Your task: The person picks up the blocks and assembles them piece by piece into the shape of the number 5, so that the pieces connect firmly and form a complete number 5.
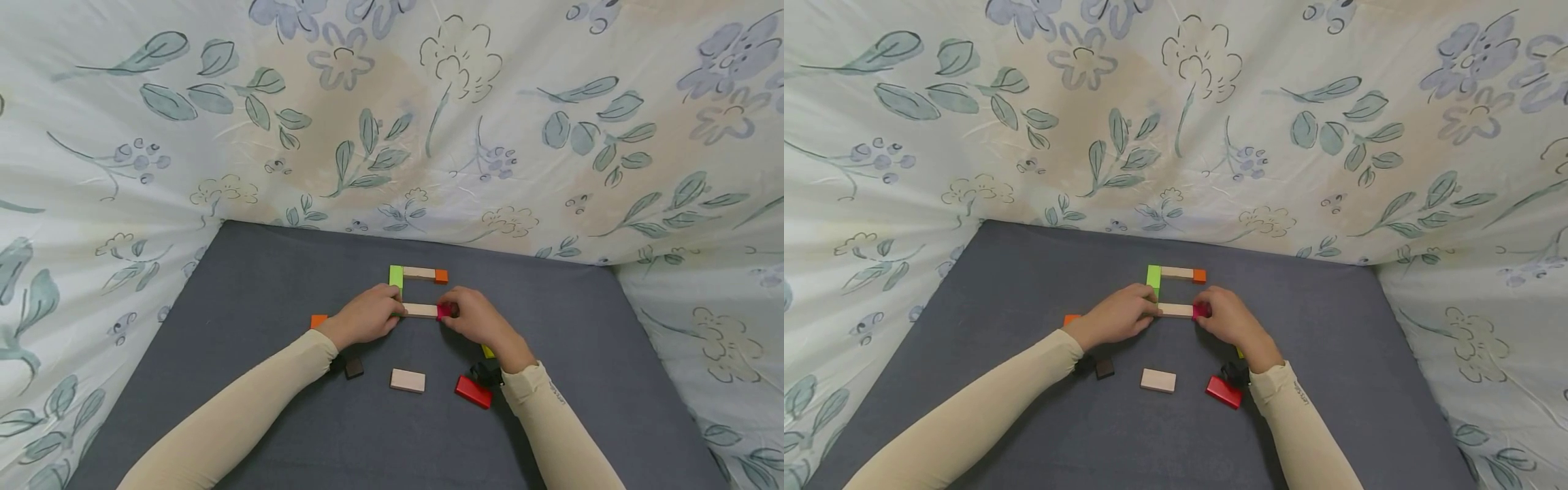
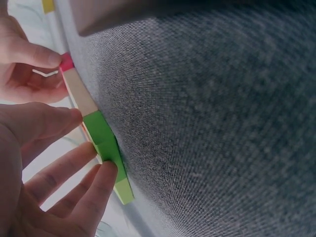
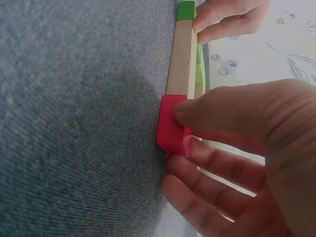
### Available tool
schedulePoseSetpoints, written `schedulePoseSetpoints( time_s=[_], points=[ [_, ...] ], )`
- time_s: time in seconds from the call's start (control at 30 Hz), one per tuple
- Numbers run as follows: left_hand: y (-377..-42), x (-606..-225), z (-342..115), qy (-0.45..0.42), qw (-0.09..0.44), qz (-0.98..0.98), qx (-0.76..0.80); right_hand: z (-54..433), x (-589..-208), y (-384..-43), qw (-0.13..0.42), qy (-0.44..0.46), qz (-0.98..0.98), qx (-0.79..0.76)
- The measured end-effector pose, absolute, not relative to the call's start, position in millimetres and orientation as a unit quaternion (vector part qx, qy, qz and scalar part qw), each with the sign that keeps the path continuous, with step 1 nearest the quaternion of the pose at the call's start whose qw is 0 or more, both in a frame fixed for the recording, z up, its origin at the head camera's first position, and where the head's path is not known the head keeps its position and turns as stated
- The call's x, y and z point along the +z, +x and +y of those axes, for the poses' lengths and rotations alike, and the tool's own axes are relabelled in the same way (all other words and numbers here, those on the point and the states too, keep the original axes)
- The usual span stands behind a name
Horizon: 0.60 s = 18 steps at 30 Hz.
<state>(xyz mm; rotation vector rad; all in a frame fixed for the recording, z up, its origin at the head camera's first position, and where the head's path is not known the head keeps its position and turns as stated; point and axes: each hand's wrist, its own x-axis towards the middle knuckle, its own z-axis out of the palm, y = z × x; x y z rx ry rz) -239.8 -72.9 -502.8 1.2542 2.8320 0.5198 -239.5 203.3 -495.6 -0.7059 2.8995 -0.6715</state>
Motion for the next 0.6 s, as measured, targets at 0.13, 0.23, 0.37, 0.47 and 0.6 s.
schedulePoseSetpoints(
  time_s=[0.13,0.23,0.37,0.47,0.6],
  points=[
    [-239.8,-503.8,-72.4,0.400,-0.005,0.902,0.163,203.0,-495.2,-238.2,0.041,-0.229,0.948,-0.218],
    [-239.6,-504.1,-72.1,0.400,-0.007,0.902,0.161,203.2,-495.5,-238.7,0.042,-0.229,0.948,-0.216],
    [-239.8,-505.3,-71.9,0.400,-0.005,0.902,0.162,203.2,-496.2,-239.0,0.045,-0.231,0.948,-0.213],
    [-240.1,-506.3,-71.8,0.400,-0.003,0.902,0.161,202.5,-496.2,-238.0,0.045,-0.231,0.949,-0.212],
    [-239.2,-505.8,-71.7,0.399,-0.003,0.903,0.161,201.5,-496.0,-237.1,0.043,-0.232,0.948,-0.212]
  ],
)
